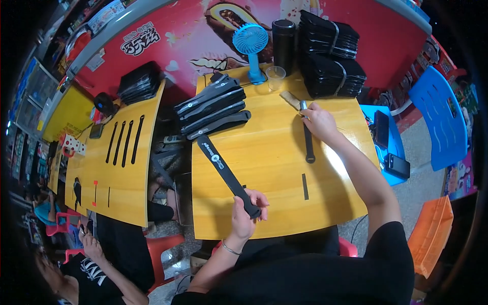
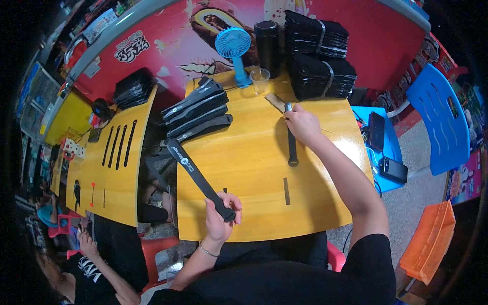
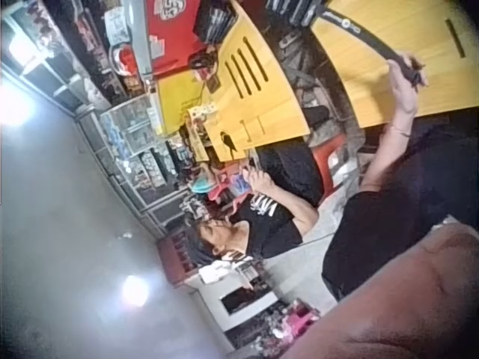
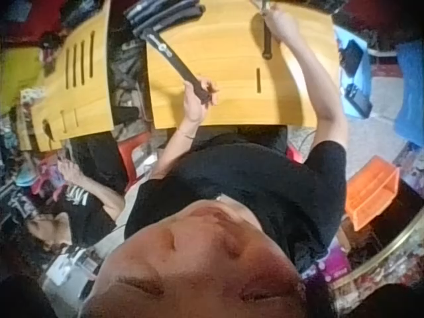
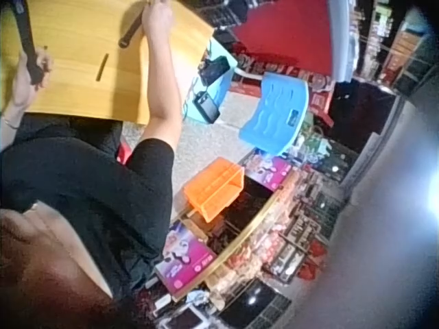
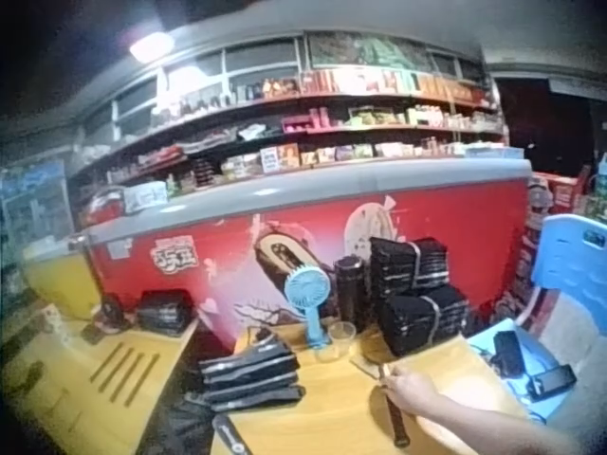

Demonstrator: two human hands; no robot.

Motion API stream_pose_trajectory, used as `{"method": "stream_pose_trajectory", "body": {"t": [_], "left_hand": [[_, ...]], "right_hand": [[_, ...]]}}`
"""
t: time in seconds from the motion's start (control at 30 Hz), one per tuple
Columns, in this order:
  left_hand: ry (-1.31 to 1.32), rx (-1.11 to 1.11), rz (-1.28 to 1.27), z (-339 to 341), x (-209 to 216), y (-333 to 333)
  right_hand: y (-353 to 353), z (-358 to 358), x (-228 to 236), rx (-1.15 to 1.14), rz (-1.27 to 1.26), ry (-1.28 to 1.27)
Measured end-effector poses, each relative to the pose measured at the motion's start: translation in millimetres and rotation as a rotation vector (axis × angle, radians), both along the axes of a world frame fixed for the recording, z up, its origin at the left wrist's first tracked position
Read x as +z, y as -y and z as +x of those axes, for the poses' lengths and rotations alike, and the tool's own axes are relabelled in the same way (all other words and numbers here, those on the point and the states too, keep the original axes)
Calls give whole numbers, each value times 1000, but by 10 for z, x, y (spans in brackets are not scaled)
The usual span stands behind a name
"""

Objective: The recorder is separating, inspecting, and organizing black silicone sponge strips at a workbench.

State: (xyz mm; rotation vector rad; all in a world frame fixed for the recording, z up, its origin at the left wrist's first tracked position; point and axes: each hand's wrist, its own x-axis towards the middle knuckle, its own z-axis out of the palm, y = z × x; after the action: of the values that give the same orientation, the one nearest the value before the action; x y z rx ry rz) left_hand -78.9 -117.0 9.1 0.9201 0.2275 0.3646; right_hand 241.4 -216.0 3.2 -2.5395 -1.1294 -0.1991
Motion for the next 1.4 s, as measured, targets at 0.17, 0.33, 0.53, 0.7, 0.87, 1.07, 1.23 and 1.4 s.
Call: {"method": "stream_pose_trajectory", "body": {"t": [0.17, 0.33, 0.53, 0.7, 0.87, 1.07, 1.23, 1.4], "left_hand": [[19, 40, 42, -66, -25, -23], [-32, 92, 45, -109, 51, -42], [-7, 81, -59, -121, 29, -51], [22, 47, -118, -114, -18, -13], [34, 56, -157, -149, 65, 98], [175, -20, -167, -230, 113, 164], [183, 22, -144, -271, 150, 353], [225, 103, -109, -293, 160, 488]], "right_hand": [[-153, 102, -87, -85, -75, 1], [-149, 102, -32, -99, -23, 43], [78, -128, 11, -37, -91, 29], [221, -156, -24, -55, -67, 5], [304, -393, 168, -70, 80, 3], [544, -1458, 852, 68, 436, -435], [822, -2288, 753, 242, 440, -512], [876, -2716, 679, 307, 553, -677]]}}
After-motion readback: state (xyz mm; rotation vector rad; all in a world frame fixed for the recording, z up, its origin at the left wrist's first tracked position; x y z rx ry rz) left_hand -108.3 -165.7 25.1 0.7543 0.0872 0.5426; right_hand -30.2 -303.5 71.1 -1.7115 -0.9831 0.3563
